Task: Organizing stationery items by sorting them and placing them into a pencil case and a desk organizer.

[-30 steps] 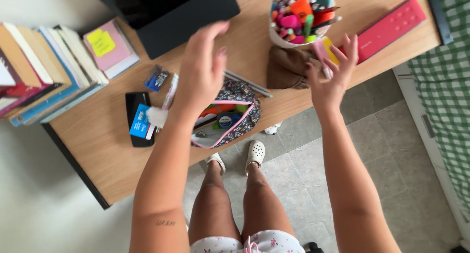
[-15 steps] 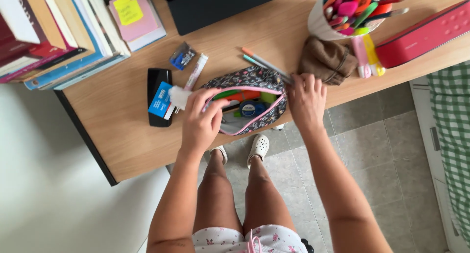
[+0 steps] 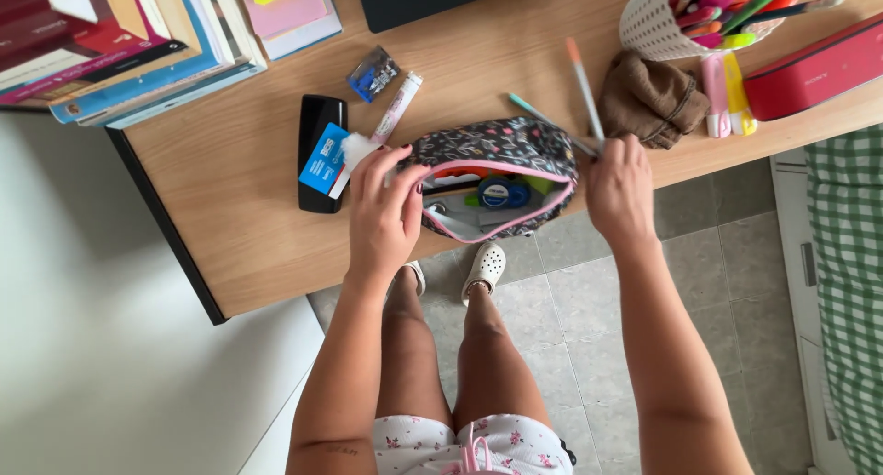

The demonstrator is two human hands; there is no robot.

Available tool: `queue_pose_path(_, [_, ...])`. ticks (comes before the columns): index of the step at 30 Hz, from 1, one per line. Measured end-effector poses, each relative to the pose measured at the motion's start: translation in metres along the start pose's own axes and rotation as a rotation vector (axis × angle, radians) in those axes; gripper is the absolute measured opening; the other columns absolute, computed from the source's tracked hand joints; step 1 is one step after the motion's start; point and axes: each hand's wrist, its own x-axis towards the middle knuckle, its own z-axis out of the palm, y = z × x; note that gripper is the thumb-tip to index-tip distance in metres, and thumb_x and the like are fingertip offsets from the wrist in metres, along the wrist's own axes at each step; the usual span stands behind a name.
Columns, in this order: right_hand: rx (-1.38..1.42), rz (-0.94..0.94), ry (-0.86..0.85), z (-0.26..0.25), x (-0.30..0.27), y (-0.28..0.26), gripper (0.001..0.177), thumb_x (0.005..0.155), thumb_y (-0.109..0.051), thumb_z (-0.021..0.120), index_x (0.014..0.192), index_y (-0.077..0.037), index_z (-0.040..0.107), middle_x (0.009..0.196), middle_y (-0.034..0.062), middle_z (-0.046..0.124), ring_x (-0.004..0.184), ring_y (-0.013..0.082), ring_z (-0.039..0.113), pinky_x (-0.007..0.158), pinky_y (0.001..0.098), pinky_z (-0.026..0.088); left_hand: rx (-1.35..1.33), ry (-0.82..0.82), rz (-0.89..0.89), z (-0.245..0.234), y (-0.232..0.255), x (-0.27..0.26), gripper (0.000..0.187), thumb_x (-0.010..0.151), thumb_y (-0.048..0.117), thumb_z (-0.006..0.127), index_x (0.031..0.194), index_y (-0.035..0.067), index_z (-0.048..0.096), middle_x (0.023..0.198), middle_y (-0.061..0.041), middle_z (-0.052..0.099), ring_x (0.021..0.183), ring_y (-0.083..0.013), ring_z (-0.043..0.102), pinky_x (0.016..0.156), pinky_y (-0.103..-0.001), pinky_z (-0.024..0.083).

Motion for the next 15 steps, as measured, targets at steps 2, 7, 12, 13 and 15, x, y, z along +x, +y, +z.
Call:
queue_pose_path(2, [0.075, 0.025, 0.007, -0.010, -0.006, -0.004, 0.010, 0.080, -0.004, 0.045, 0.084, 0.004, 0.041, 0.081, 0.0143, 0.039, 0.075, 0.0353, 0.047, 0.069, 0.0386, 0.040, -0.007, 0.013, -0.031, -0.004, -0.002, -0.002, 0.019, 0.089, 0.016, 0.046, 0.104, 0.014, 0.057, 0.116, -0.007, 0.051, 0.104, -0.0306, 0.047, 0.089, -0.044, 0.040])
queue_pose_path(7, [0.342, 0.005, 0.115, -0.011, -0.012, 0.006, 0.009, 0.093, -0.006, 0.033, 0.092, 0.001, 0.037, 0.077, 0.0147, 0.038, 0.068, 0.0379, 0.044, 0.062, 0.0399, 0.040, -0.041, -0.183, -0.023, 0.005, -0.004, -0.007, 0.025, 0.081, 0.021, 0.064, 0.105, 0.017, 0.057, 0.132, -0.012, 0.037, 0.115, -0.0426, 0.038, 0.089, -0.053, 0.040])
queue_pose_path(12, [0.492, -0.318, 0.101, -0.038, -0.003, -0.036, 0.021, 0.078, 0.002, 0.034, 0.096, 0.004, 0.045, 0.086, 0.0152, 0.041, 0.081, 0.0363, 0.043, 0.071, 0.0399, 0.034, -0.194, -0.302, -0.167, 0.001, 0.003, -0.003, 0.080, 0.063, 0.025, 0.080, 0.130, 0.015, 0.037, 0.138, -0.016, 0.026, 0.117, -0.0453, 0.035, 0.093, -0.055, 0.039])
queue_pose_path(13, [0.447, -0.476, 0.100, -0.039, -0.003, -0.044, 0.034, 0.068, 0.008, 0.037, 0.099, 0.005, 0.049, 0.093, 0.0175, 0.047, 0.086, 0.0345, 0.045, 0.077, 0.0401, 0.032, -0.265, -0.332, -0.181, 0.001, 0.004, -0.003, 0.095, 0.057, 0.029, 0.083, 0.134, 0.014, 0.031, 0.140, -0.014, 0.026, 0.119, -0.0449, 0.035, 0.094, -0.055, 0.039])
queue_pose_path(15, [0.341, -0.426, 0.064, -0.024, -0.005, -0.065, 0.030, 0.070, -0.002, 0.046, 0.099, -0.002, 0.050, 0.096, 0.0117, 0.045, 0.090, 0.0310, 0.041, 0.077, 0.0375, 0.030, -0.359, -0.301, -0.190, 0.006, 0.002, -0.006, 0.098, 0.055, 0.041, 0.081, 0.135, 0.015, 0.030, 0.140, -0.014, 0.027, 0.120, -0.0427, 0.034, 0.097, -0.056, 0.034])
